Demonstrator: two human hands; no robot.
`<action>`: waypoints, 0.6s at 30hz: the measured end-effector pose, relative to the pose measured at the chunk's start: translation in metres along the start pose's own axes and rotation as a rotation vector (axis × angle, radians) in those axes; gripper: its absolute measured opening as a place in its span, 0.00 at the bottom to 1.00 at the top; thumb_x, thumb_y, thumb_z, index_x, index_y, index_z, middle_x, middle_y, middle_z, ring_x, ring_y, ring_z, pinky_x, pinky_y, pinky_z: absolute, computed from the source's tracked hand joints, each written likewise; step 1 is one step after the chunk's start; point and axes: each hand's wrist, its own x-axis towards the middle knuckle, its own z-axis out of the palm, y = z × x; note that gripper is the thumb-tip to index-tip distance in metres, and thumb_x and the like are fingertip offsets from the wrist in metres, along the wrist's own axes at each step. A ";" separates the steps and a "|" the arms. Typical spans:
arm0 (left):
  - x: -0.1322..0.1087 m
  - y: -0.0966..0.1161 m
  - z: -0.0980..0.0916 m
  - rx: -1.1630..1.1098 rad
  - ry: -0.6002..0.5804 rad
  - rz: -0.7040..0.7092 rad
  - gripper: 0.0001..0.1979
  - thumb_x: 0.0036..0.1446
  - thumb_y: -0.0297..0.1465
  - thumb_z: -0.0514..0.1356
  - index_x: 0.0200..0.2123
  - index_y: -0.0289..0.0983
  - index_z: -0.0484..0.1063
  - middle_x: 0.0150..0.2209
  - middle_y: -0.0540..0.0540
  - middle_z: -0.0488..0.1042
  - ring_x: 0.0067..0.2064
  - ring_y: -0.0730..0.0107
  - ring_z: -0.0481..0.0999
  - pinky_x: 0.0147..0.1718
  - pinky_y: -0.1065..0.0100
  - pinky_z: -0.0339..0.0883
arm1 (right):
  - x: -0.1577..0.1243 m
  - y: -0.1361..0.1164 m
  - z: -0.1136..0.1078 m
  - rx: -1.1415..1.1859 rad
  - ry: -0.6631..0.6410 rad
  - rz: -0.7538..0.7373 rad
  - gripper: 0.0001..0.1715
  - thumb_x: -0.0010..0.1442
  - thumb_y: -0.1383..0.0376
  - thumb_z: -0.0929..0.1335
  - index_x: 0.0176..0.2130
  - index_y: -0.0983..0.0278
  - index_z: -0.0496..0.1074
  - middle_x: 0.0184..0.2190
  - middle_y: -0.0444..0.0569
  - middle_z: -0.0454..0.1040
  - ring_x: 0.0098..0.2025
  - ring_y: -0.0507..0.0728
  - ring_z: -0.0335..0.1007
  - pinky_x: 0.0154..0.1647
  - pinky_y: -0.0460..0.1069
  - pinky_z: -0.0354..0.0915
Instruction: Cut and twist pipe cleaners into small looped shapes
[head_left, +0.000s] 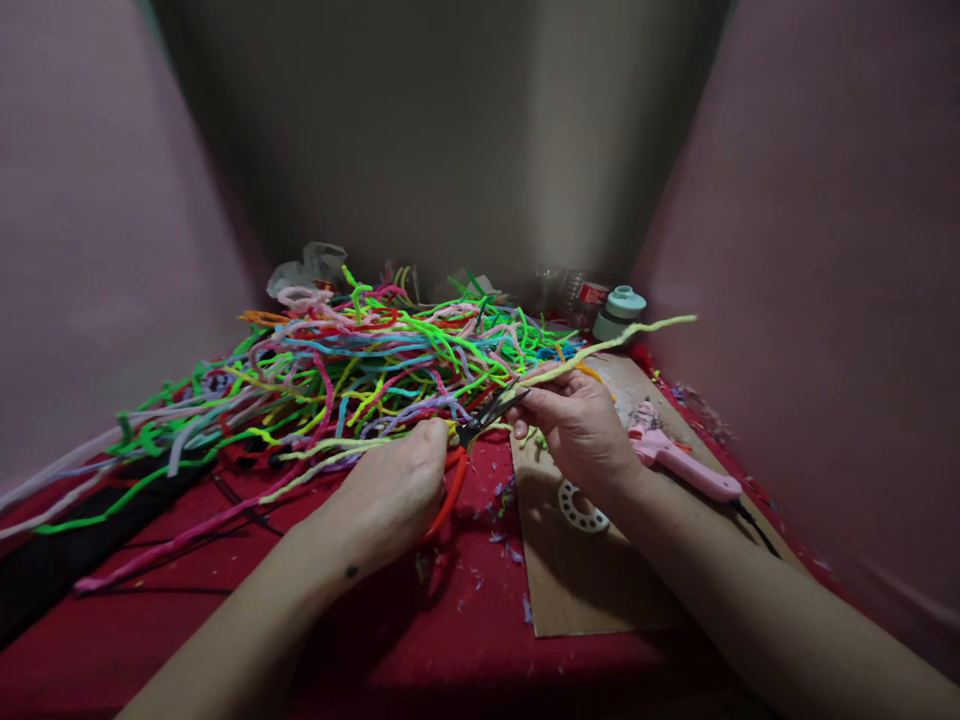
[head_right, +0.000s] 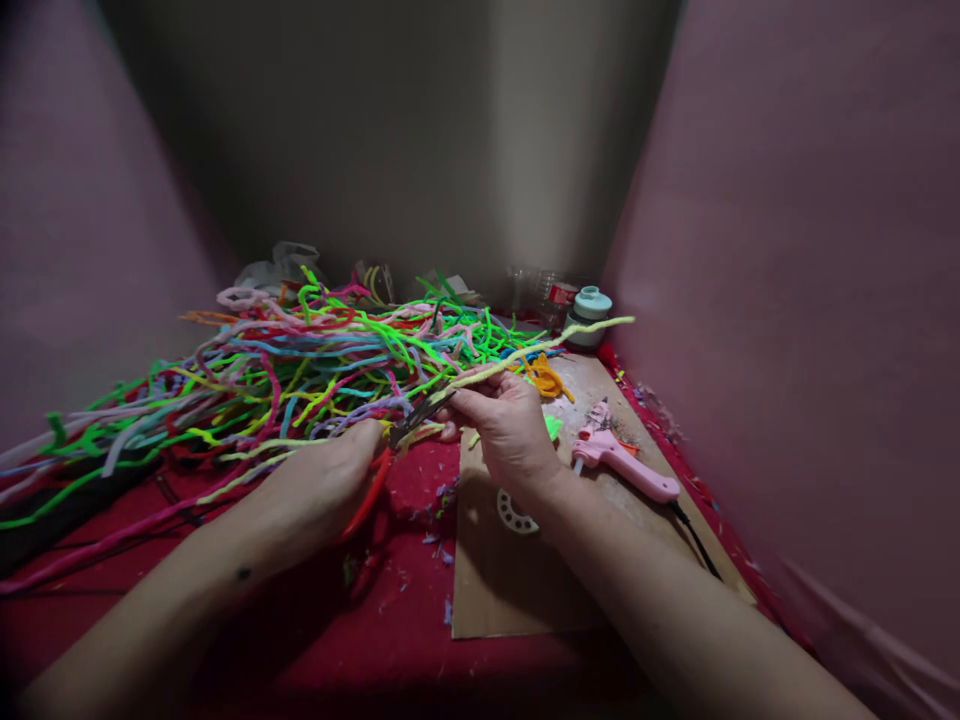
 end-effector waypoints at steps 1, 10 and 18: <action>0.000 0.000 0.000 0.001 -0.003 -0.002 0.07 0.58 0.28 0.41 0.33 0.38 0.56 0.31 0.44 0.69 0.29 0.65 0.69 0.28 0.66 0.57 | 0.000 0.000 0.000 0.004 0.000 0.010 0.06 0.42 0.73 0.71 0.24 0.67 0.69 0.20 0.44 0.72 0.20 0.50 0.68 0.16 0.44 0.64; 0.003 -0.001 0.005 0.060 0.001 0.021 0.07 0.57 0.28 0.41 0.34 0.38 0.56 0.29 0.44 0.69 0.28 0.61 0.70 0.26 0.64 0.54 | 0.000 0.003 -0.003 0.025 -0.025 0.023 0.06 0.41 0.74 0.70 0.23 0.67 0.70 0.20 0.43 0.70 0.21 0.49 0.67 0.17 0.43 0.63; 0.002 0.002 0.003 0.065 -0.009 0.007 0.08 0.56 0.28 0.41 0.35 0.38 0.57 0.29 0.42 0.69 0.29 0.59 0.72 0.26 0.64 0.56 | -0.001 0.000 0.000 -0.005 0.002 0.046 0.04 0.41 0.75 0.70 0.22 0.68 0.72 0.21 0.45 0.72 0.22 0.49 0.68 0.20 0.43 0.66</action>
